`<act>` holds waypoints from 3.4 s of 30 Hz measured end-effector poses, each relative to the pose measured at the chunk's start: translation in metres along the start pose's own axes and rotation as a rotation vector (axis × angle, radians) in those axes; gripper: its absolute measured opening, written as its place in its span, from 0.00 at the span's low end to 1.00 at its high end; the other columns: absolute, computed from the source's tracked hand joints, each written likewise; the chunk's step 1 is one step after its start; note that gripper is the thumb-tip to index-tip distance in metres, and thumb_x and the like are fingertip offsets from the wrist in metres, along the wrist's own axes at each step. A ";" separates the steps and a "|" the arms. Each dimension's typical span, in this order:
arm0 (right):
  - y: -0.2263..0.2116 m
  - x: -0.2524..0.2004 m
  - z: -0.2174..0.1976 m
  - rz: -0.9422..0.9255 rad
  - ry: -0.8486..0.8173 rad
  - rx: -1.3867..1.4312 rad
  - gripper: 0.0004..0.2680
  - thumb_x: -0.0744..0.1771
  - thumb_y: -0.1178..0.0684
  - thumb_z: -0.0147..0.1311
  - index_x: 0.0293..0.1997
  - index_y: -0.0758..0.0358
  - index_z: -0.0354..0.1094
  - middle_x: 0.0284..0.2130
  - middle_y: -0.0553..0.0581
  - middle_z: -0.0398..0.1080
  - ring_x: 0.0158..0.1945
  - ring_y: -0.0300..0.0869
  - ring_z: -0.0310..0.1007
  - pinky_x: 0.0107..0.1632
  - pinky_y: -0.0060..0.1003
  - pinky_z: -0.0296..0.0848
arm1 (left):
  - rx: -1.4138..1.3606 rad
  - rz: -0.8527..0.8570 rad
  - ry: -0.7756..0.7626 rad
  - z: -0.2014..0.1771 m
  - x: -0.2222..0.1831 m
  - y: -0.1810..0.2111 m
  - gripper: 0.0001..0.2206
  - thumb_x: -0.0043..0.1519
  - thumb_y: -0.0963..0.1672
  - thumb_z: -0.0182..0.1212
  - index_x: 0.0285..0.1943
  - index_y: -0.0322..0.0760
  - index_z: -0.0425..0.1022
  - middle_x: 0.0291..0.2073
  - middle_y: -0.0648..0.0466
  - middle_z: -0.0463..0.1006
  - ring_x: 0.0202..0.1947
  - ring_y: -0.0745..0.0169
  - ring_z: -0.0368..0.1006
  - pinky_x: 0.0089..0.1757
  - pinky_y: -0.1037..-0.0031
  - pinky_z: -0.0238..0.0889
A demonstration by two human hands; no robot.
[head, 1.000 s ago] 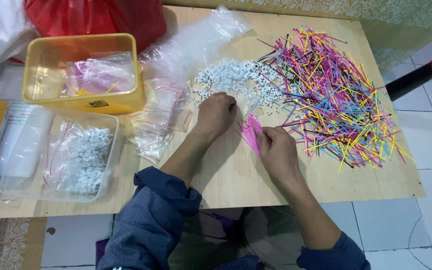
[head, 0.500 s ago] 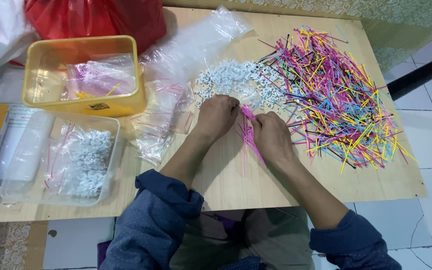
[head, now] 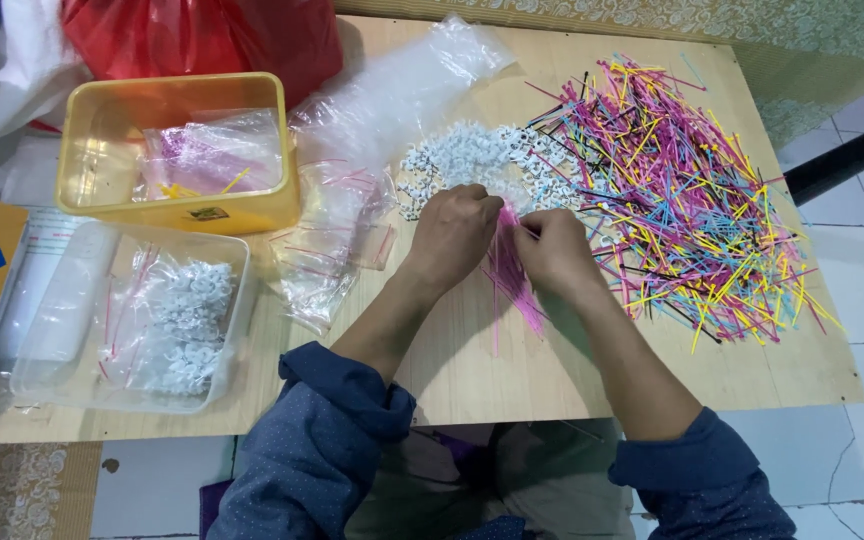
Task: Assembling small white plastic components onto thin colorful sticks and placing the finished items into small plastic bags.
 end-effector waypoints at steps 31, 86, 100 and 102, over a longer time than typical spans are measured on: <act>-0.075 -0.054 -0.036 -0.298 0.176 0.048 0.11 0.66 0.59 0.51 0.51 0.72 0.75 0.40 0.70 0.75 0.51 0.66 0.76 0.54 0.55 0.74 | -0.291 -0.015 -0.050 0.006 -0.001 -0.005 0.07 0.62 0.38 0.63 0.46 0.34 0.84 0.27 0.48 0.79 0.28 0.56 0.79 0.31 0.73 0.72; -0.070 -0.087 -0.047 -0.290 0.116 -0.349 0.11 0.68 0.51 0.54 0.50 0.63 0.78 0.38 0.65 0.74 0.47 0.59 0.74 0.49 0.52 0.69 | -0.204 -0.052 -0.054 0.000 0.002 -0.008 0.07 0.61 0.38 0.65 0.45 0.34 0.85 0.28 0.47 0.82 0.28 0.57 0.80 0.33 0.74 0.72; -0.067 -0.101 0.004 -0.485 0.189 -0.766 0.04 0.64 0.60 0.54 0.33 0.64 0.76 0.27 0.57 0.72 0.35 0.47 0.74 0.36 0.42 0.68 | -0.202 -0.038 -0.043 0.008 0.000 -0.008 0.07 0.60 0.38 0.64 0.44 0.34 0.85 0.25 0.48 0.80 0.26 0.57 0.79 0.32 0.75 0.72; -0.071 -0.103 0.003 -0.475 0.212 -0.797 0.04 0.65 0.61 0.51 0.33 0.63 0.73 0.27 0.56 0.71 0.35 0.48 0.74 0.36 0.42 0.68 | -0.214 -0.034 -0.031 0.010 0.000 -0.011 0.07 0.61 0.38 0.64 0.44 0.35 0.84 0.25 0.48 0.80 0.27 0.57 0.79 0.32 0.75 0.71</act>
Point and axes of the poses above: each hand's wrist, its own x-axis towards the middle knuckle, its own z-axis out of the palm, y = z × x, the point moved 9 cm from there along x, towards the middle knuckle
